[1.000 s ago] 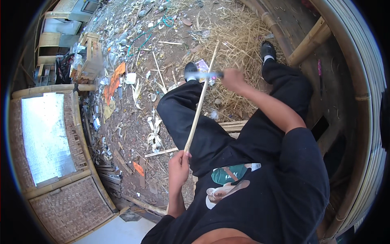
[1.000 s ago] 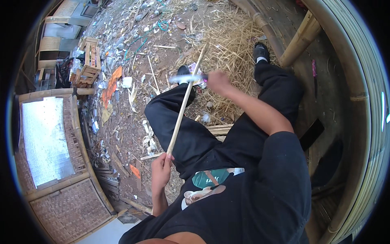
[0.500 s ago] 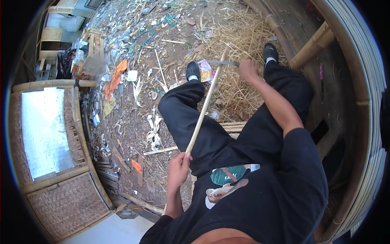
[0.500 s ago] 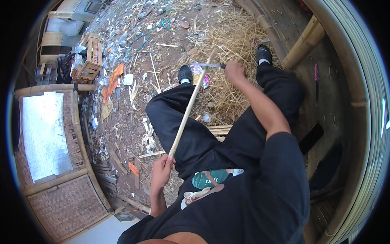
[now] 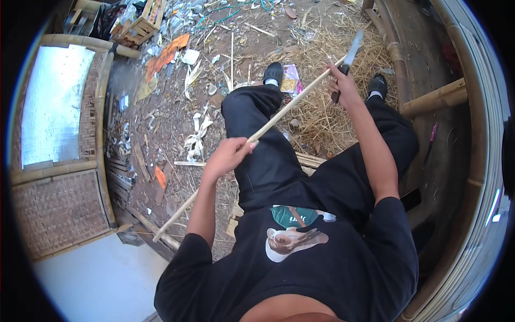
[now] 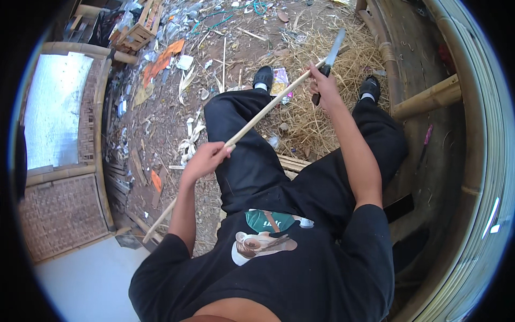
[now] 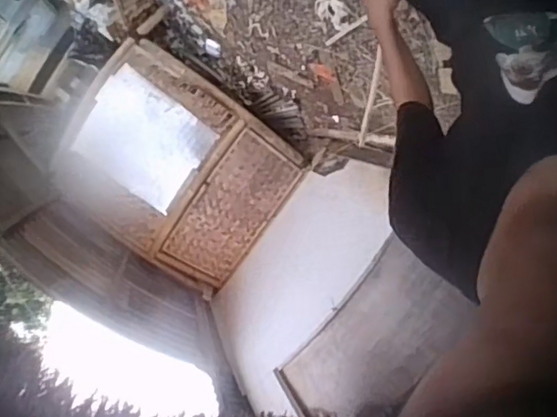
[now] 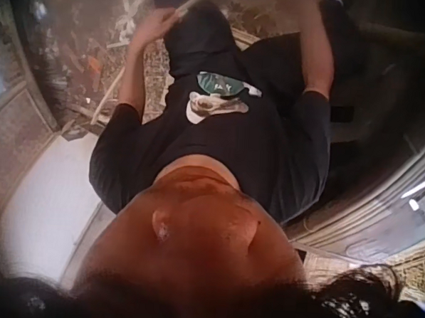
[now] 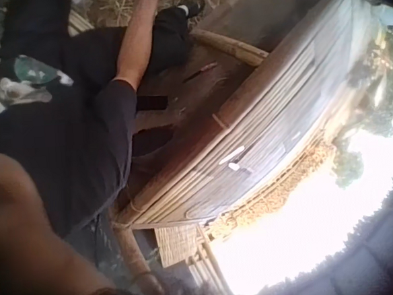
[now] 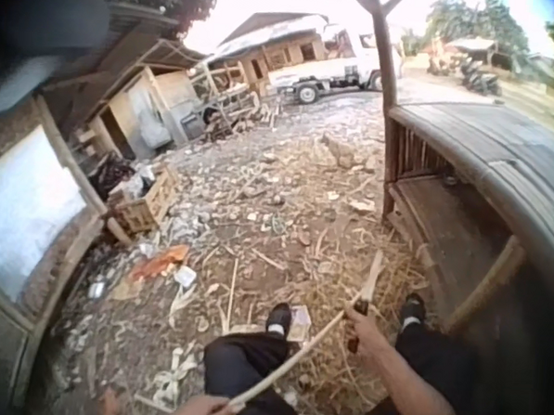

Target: The person scrapes a bamboo stick with a knife, picks up another bamboo stick, and scrapes it using the knife.

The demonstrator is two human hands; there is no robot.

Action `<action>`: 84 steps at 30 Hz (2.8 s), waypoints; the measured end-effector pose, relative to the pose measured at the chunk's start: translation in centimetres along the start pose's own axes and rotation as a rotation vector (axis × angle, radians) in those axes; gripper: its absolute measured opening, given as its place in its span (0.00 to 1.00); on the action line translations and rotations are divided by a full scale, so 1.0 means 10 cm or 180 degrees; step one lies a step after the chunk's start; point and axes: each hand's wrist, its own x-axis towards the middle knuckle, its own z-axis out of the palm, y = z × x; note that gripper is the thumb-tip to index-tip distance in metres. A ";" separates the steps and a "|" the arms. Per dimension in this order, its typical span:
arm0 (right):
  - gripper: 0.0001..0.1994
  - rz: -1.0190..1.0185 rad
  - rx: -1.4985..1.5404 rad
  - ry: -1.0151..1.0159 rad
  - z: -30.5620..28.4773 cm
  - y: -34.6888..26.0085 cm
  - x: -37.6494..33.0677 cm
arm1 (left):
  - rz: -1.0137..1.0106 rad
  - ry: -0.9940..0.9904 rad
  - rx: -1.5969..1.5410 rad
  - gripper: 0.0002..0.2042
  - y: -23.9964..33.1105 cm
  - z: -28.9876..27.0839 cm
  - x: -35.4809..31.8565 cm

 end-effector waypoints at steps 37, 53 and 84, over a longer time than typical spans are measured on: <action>0.20 -0.1495 -0.5581 0.0590 -0.02 -0.59 -0.01 | 0.0133 -0.1276 -0.2848 0.10 0.48 0.10 2.15; 0.14 -0.2469 -0.6108 0.0688 -0.56 -0.57 0.45 | -0.0102 -0.1131 -0.2818 0.11 0.42 0.20 2.20; 0.12 -0.2701 -0.6606 0.0621 -0.73 -0.49 0.49 | -0.0402 -0.1071 -0.2994 0.12 0.49 0.14 2.10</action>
